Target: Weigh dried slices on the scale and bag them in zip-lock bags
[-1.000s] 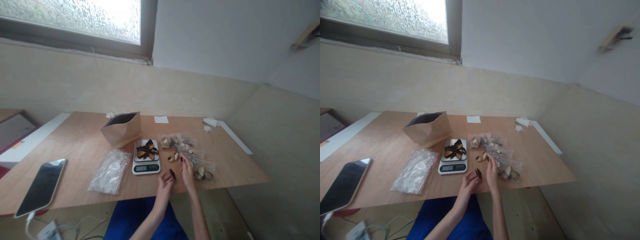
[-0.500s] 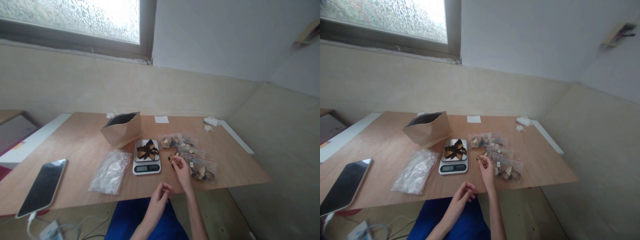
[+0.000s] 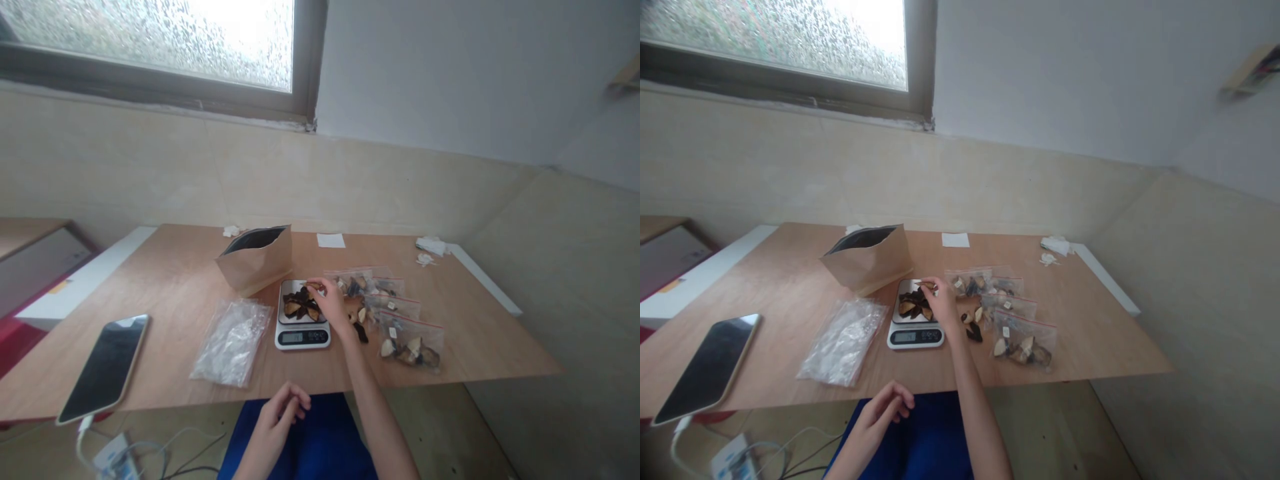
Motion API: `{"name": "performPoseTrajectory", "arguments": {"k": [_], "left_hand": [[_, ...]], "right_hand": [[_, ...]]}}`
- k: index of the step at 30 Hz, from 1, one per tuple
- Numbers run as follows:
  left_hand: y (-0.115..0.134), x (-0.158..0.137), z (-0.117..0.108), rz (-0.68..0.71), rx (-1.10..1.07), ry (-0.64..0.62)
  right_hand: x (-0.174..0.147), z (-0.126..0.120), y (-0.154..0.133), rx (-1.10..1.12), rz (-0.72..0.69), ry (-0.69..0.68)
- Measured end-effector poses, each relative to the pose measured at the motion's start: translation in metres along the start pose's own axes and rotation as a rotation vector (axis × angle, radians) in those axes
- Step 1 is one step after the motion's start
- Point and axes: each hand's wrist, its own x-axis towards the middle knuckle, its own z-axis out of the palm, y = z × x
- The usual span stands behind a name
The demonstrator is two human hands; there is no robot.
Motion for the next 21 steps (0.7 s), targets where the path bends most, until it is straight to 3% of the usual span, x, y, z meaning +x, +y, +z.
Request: {"name": "performPoseTrajectory", "arguments": {"k": [4, 7, 10, 16, 21], "left_hand": [[0.006, 0.003, -0.010, 0.028, -0.014, 0.048], [0.010, 0.004, -0.014, 0.052, -0.014, 0.076], [0.010, 0.006, -0.013, 0.050, -0.023, 0.102], [0.008, 0.007, -0.002, 0.032, -0.004, 0.028], [0.006, 0.004, 0.006, 0.005, -0.004, 0.002]], "right_hand": [[0.003, -0.014, 0.013, -0.031, 0.013, 0.091], [-0.009, -0.030, 0.032, -0.093, 0.084, 0.169], [-0.027, -0.038, 0.050, -0.128, 0.143, 0.165], [-0.048, -0.041, 0.067, -0.028, 0.167, 0.121], [-0.061, -0.054, 0.069, -0.056, 0.110, 0.221]]}}
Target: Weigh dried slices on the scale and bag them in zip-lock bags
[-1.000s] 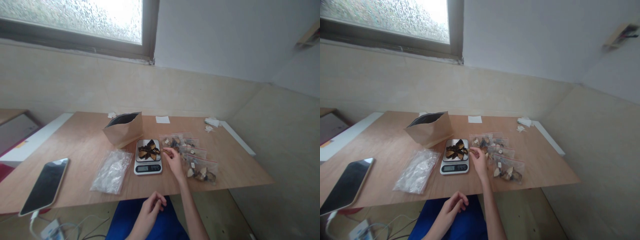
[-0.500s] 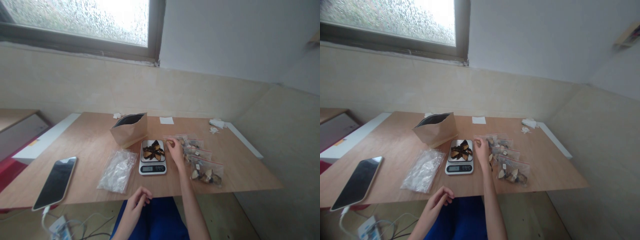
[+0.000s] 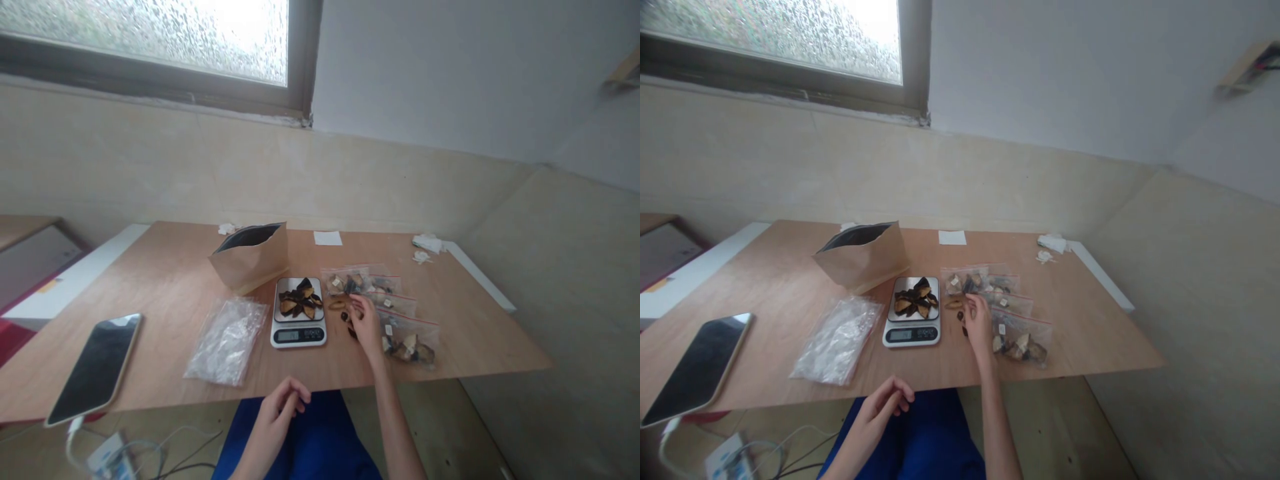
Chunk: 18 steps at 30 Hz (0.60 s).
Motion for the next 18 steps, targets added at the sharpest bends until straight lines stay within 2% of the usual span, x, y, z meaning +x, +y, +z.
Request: {"name": "performPoseTrajectory", "arguments": {"k": [4, 8, 13, 18], "left_hand": [[-0.003, -0.001, 0.002, -0.024, 0.005, -0.017], [-0.002, 0.000, 0.002, -0.024, 0.007, -0.032], [0.002, 0.002, -0.001, 0.010, 0.024, -0.012], [0.000, 0.000, -0.005, 0.004, 0.014, 0.022]], "right_hand": [[-0.011, -0.011, 0.003, -0.153, -0.050, -0.107], [-0.015, -0.008, 0.006, -0.263, -0.106, -0.181], [-0.012, 0.001, 0.005, -0.330, -0.090, -0.164], [0.004, 0.008, -0.022, -0.162, -0.048, -0.073]]}}
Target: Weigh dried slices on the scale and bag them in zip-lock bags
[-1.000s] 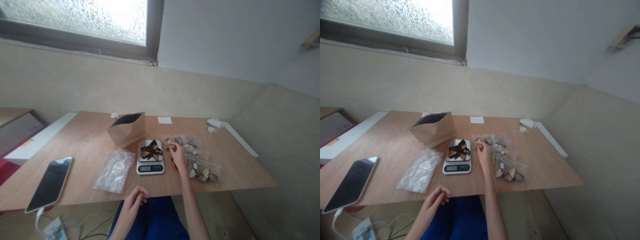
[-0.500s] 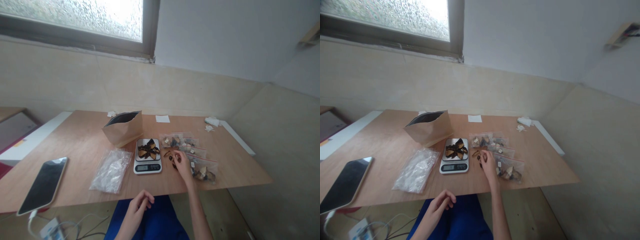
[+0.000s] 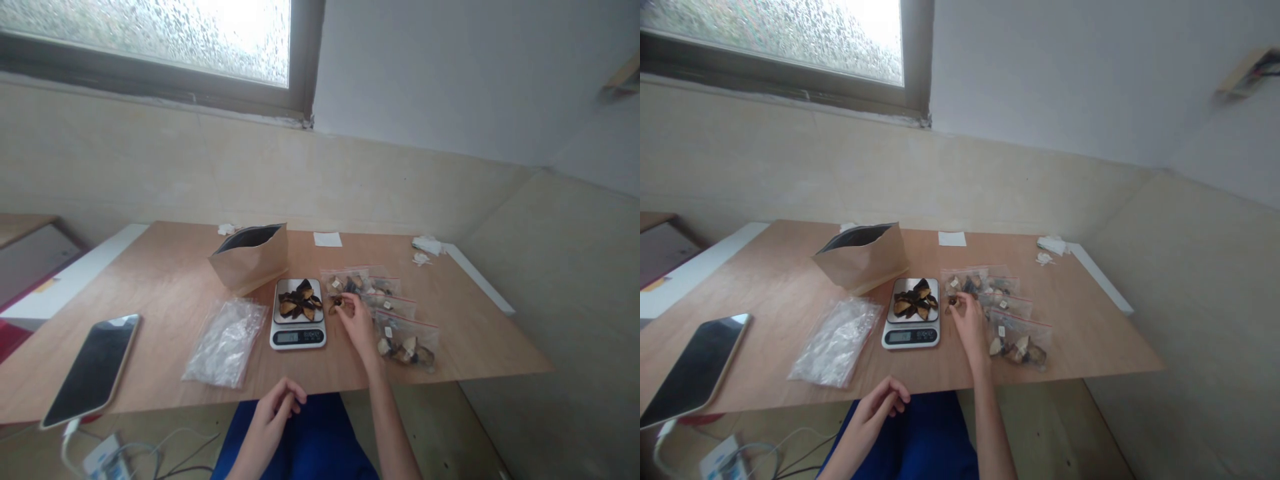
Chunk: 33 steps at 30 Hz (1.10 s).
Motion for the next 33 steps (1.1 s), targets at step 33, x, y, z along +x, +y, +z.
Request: {"name": "performPoseTrajectory", "arguments": {"k": [33], "left_hand": [[0.024, 0.023, -0.069, 0.237, 0.540, 0.538]], "right_hand": [[-0.079, 0.026, -0.114, 0.417, 0.126, -0.447]]}}
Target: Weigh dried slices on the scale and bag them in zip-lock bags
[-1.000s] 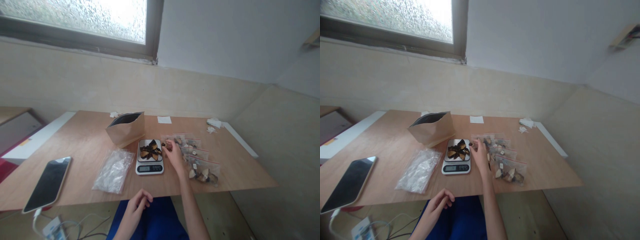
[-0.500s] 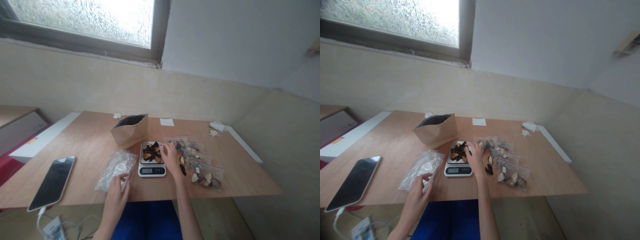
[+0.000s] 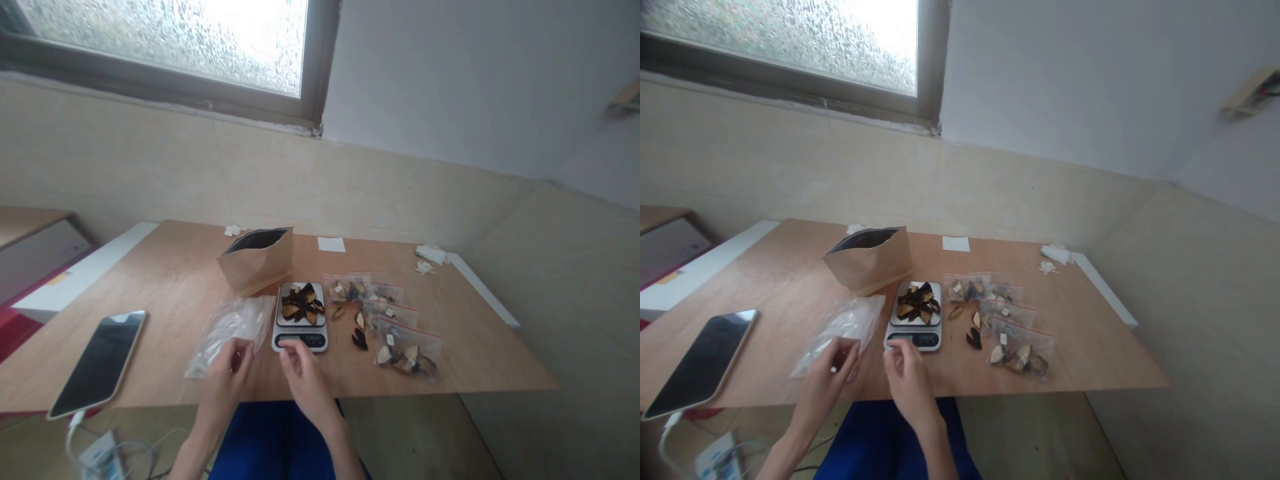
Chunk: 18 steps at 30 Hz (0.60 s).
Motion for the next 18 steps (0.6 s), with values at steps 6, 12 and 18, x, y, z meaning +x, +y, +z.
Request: {"name": "performPoseTrajectory", "arguments": {"k": [6, 12, 18], "left_hand": [[0.008, -0.019, 0.005, 0.045, -0.192, -0.016], [0.011, -0.013, -0.005, -0.063, -0.146, 0.313], [0.034, 0.015, -0.008, -0.145, -0.164, 0.206]], "right_hand": [[0.010, 0.036, -0.022, 0.025, 0.024, -0.011], [0.011, 0.030, 0.002, 0.010, 0.157, 0.074], [0.020, -0.008, 0.028, 0.126, 0.050, -0.025]]}}
